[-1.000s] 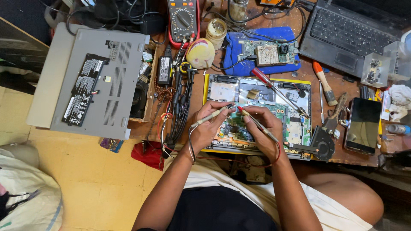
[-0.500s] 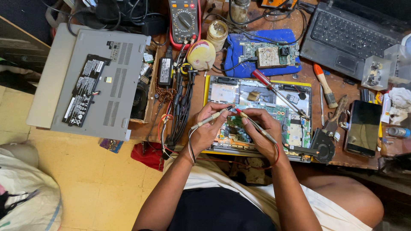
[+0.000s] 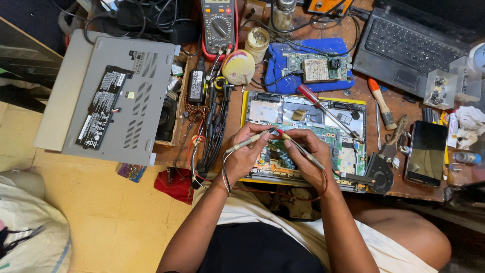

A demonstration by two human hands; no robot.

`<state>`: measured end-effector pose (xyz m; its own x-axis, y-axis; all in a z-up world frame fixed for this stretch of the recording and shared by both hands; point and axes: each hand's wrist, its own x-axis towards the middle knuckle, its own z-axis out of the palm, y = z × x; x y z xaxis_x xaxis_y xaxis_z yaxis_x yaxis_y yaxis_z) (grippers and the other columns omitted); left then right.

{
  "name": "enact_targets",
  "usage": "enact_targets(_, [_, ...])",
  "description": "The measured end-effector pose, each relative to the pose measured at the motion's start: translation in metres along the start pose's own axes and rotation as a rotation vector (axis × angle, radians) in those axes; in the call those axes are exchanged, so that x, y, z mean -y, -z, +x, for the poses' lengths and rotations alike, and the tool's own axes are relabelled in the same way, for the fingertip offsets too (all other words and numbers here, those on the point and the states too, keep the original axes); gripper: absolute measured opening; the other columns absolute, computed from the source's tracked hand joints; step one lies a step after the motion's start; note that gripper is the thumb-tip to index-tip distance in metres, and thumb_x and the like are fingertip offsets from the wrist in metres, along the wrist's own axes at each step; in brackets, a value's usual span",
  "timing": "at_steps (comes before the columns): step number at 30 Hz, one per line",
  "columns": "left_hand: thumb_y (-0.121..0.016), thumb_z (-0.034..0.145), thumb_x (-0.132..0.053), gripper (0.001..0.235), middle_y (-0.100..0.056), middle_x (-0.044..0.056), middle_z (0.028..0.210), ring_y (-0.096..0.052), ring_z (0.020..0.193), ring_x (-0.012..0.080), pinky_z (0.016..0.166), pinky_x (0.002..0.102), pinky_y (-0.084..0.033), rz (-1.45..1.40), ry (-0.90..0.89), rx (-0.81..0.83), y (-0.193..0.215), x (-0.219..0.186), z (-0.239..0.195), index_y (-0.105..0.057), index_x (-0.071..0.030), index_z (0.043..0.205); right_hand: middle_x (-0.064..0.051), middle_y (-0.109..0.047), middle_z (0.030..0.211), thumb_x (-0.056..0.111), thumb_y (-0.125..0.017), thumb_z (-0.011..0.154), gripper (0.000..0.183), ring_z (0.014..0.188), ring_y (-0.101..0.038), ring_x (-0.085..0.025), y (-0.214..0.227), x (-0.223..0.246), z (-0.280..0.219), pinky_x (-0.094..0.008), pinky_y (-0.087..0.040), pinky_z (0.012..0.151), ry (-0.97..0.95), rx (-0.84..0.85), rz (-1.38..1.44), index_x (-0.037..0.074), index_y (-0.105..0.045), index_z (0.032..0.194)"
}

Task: The person uses a multimeter to test various points on a green circuit board. They hold the board with one hand and probe different components with the multimeter leads, checking for continuity or voltage.

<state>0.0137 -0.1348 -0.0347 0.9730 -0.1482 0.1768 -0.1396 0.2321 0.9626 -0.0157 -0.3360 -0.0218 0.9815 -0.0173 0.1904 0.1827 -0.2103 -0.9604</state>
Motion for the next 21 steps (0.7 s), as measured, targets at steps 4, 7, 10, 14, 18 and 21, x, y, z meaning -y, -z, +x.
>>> enact_targets(4, [-0.069, 0.108, -0.007, 0.019, -0.081, 0.026, 0.117, -0.079, 0.104, 0.0239, 0.088, 0.038, -0.065, 0.011, -0.024, -0.007, -0.001, 0.005, -0.001, -0.071, 0.005, 0.123, -0.017, -0.081, 0.105, 0.006, -0.076, 0.102, 0.023, 0.094, -0.077, -0.021, 0.003, 0.005, 0.003, -0.043, -0.063, 0.085, -0.006, 0.042, -0.005, 0.003, -0.075, 0.125])
enact_targets(7, [-0.072, 0.106, -0.004, 0.021, -0.080, 0.027, 0.112, -0.079, 0.106, 0.0310, 0.096, 0.048, -0.064, 0.079, -0.109, -0.058, -0.004, -0.010, -0.005, -0.070, 0.006, 0.124, -0.022, -0.079, 0.107, 0.005, -0.072, 0.104, 0.029, 0.103, -0.077, -0.029, 0.005, 0.013, 0.009, -0.046, -0.062, 0.091, 0.005, 0.045, 0.072, -0.001, -0.067, 0.133])
enact_targets(10, [-0.075, 0.103, -0.005, 0.021, -0.082, 0.023, 0.114, -0.078, 0.115, 0.0350, 0.103, 0.050, -0.060, 0.300, -0.156, -0.050, 0.001, -0.017, -0.010, -0.073, 0.000, 0.123, -0.020, -0.080, 0.104, 0.006, -0.074, 0.103, 0.027, 0.101, -0.076, -0.024, 0.017, 0.009, 0.019, -0.043, -0.061, 0.090, -0.023, 0.081, 0.077, 0.000, -0.070, 0.129])
enact_targets(14, [-0.079, 0.101, -0.010, 0.020, -0.084, 0.015, 0.115, -0.078, 0.116, 0.0343, 0.114, 0.050, -0.053, 0.426, -0.219, -0.044, 0.009, 0.000, -0.017, -0.076, -0.006, 0.121, -0.018, -0.080, 0.103, 0.002, -0.077, 0.100, 0.026, 0.100, -0.073, -0.020, 0.029, 0.011, 0.034, -0.041, -0.061, 0.090, -0.057, 0.132, 0.076, 0.000, -0.075, 0.126])
enact_targets(18, [-0.079, 0.100, -0.011, 0.018, -0.082, 0.016, 0.114, -0.074, 0.124, 0.0379, 0.121, 0.055, -0.045, 0.488, -0.246, -0.024, 0.012, 0.002, -0.024, -0.075, -0.006, 0.118, -0.017, -0.078, 0.093, 0.013, -0.081, 0.098, 0.020, 0.091, -0.068, -0.023, 0.032, 0.007, 0.044, -0.044, -0.057, 0.090, -0.118, 0.285, -0.061, 0.001, -0.083, 0.113])
enact_targets(21, [-0.080, 0.099, -0.011, 0.017, -0.082, 0.015, 0.112, -0.074, 0.124, 0.0377, 0.122, 0.054, -0.045, 0.511, -0.271, -0.031, 0.011, 0.008, -0.026, -0.074, -0.006, 0.113, -0.015, -0.077, 0.098, 0.021, -0.083, 0.097, 0.018, 0.097, -0.067, -0.026, 0.034, -0.008, 0.052, -0.048, -0.052, 0.097, -0.068, 0.344, -0.152, 0.007, -0.085, 0.109])
